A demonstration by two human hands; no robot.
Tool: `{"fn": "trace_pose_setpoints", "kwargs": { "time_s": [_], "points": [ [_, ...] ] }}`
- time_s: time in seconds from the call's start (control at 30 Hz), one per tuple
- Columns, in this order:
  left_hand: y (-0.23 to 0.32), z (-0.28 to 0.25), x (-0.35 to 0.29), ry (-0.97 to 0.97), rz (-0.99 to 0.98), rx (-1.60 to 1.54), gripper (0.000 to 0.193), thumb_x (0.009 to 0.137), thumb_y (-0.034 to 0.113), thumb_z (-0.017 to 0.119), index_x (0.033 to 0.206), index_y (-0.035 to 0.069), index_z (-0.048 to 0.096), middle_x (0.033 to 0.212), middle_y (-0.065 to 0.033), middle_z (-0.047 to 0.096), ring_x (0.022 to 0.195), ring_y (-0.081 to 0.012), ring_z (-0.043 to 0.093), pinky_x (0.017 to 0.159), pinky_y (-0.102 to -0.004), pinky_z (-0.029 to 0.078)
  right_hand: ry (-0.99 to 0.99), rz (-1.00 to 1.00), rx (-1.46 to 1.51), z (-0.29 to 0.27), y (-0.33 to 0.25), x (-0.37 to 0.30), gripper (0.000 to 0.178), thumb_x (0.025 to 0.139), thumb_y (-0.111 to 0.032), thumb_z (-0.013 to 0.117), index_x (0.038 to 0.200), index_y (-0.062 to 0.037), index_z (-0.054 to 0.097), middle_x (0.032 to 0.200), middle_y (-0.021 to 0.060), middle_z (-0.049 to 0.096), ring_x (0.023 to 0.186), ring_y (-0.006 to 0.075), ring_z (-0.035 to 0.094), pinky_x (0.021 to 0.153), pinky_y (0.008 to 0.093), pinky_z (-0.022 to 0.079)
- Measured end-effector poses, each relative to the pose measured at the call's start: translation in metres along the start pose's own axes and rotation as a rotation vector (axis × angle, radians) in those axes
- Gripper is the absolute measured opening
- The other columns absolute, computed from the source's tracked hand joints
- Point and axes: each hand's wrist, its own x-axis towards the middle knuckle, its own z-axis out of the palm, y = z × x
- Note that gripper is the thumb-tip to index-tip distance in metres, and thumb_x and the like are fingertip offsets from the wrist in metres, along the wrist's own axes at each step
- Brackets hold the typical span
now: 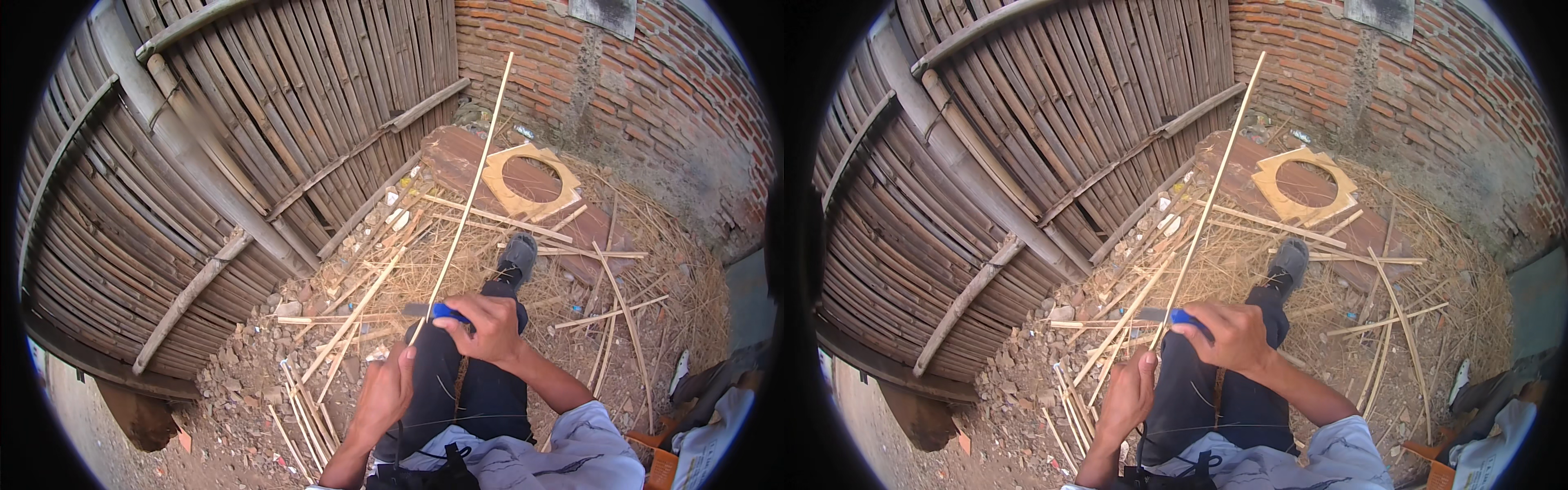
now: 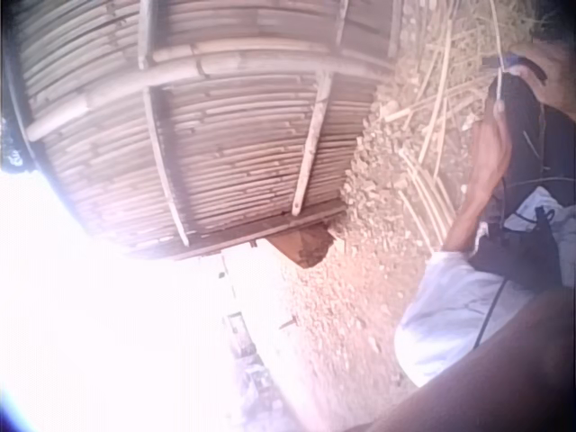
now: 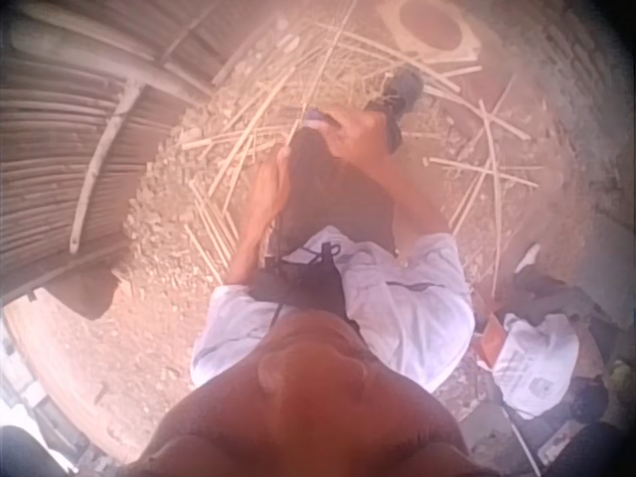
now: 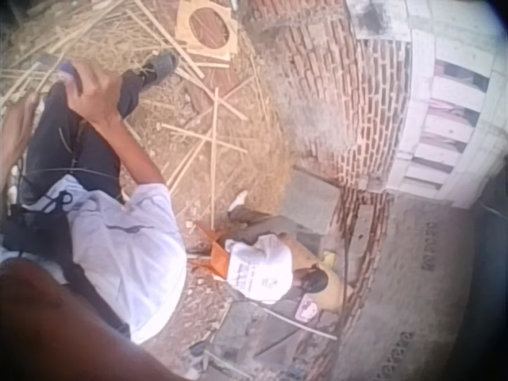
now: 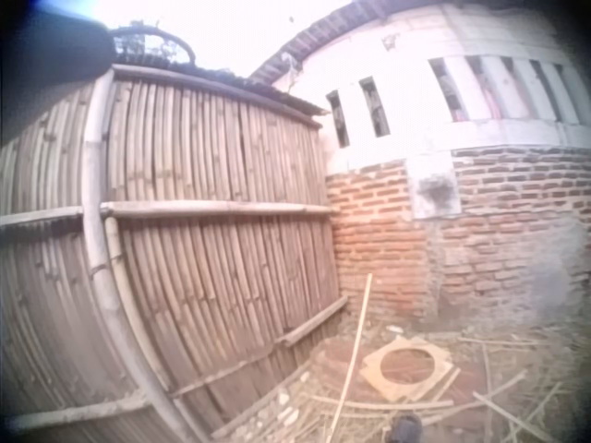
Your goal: The person sits and uses a blue-handled knife to shave thin bamboo strips, repeatedly drawing the blade along the length of each strip to thin and smooth it. The person handles multiple strips one at a time, occasionally gathering them into a small bundle before continuing.
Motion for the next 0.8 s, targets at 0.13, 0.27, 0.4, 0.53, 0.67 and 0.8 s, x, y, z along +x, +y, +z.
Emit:
{"fn": "trace_pose_setpoints", "kwargs": {
  "time_s": [0.13, 0.27, 0.4, 0.53, 0.67, 0.8],
  "points": [
    [-0.016, -0.003, -0.028, -0.088, -0.048, 0.066, 0.038, 0.117, 0.032, 0.044, 0.105, 0.000, 0.060, 0.066, -0.0332, 0.060, 0.069, -0.0587, 0.062, 0.061, -0.0629, 0.046, 0.182, 0.142, -0.063, -0.015, 0.046, 0.022, 0.025, 0.097, -0.028, 0.081, 0.101, -0.0034, 0.078, 0.085, 0.0134, 0.078, 0.070, 0.0274, 0.077, 0.061, 0.0353, 0.058],
    [-0.060, -0.013, -0.047, -0.138, -0.042, 0.128, 0.038, 0.116, 0.033, 0.044, 0.110, 0.000, 0.063, 0.065, -0.0304, 0.061, 0.067, -0.0564, 0.064, 0.063, -0.0622, 0.050, 0.149, 0.152, -0.169, -0.030, 0.080, 0.036, 0.033, 0.102, -0.035, 0.074, 0.106, -0.0025, 0.079, 0.080, 0.0145, 0.076, 0.066, 0.0277, 0.074, 0.059, 0.0375, 0.055],
    [-0.152, -0.035, -0.100, -0.142, -0.004, 0.297, 0.037, 0.115, 0.032, 0.045, 0.121, 0.001, 0.065, 0.064, -0.0261, 0.063, 0.065, -0.0519, 0.068, 0.062, -0.0600, 0.054, 0.284, 0.344, -0.440, -0.090, 0.166, 0.072, 0.035, 0.106, -0.039, 0.068, 0.110, -0.0060, 0.080, 0.072, 0.0155, 0.071, 0.063, 0.0265, 0.071, 0.060, 0.0390, 0.051],
    [-0.300, -0.070, -0.171, -0.039, -0.196, 0.455, 0.044, 0.115, 0.034, 0.041, 0.116, -0.002, 0.066, 0.063, -0.0257, 0.062, 0.061, -0.0511, 0.066, 0.058, -0.0601, 0.052, 0.432, 0.261, -0.501, -0.149, 0.194, 0.096, 0.031, 0.106, -0.036, 0.069, 0.111, -0.0077, 0.080, 0.072, 0.0141, 0.070, 0.063, 0.0241, 0.069, 0.061, 0.0375, 0.051],
    [-0.336, -0.055, -0.178, 0.286, -0.330, 0.451, 0.048, 0.116, 0.035, 0.040, 0.107, -0.005, 0.066, 0.068, -0.0290, 0.062, 0.068, -0.0551, 0.064, 0.063, -0.0603, 0.049, 0.314, 0.163, -0.381, -0.114, 0.131, 0.090, 0.032, 0.105, -0.035, 0.070, 0.109, -0.0040, 0.079, 0.078, 0.0134, 0.073, 0.064, 0.0243, 0.070, 0.061, 0.0364, 0.052],
    [-0.228, -0.007, -0.068, 0.342, -0.178, 0.172, 0.051, 0.118, 0.038, 0.039, 0.095, -0.001, 0.063, 0.057, -0.0195, 0.050, 0.048, -0.0310, 0.050, 0.052, -0.0480, 0.041, 0.139, 0.047, -0.114, -0.048, 0.056, 0.050, 0.030, 0.101, -0.032, 0.075, 0.105, -0.0028, 0.078, 0.086, 0.0129, 0.077, 0.068, 0.0251, 0.075, 0.059, 0.0348, 0.056]
  ]
}}
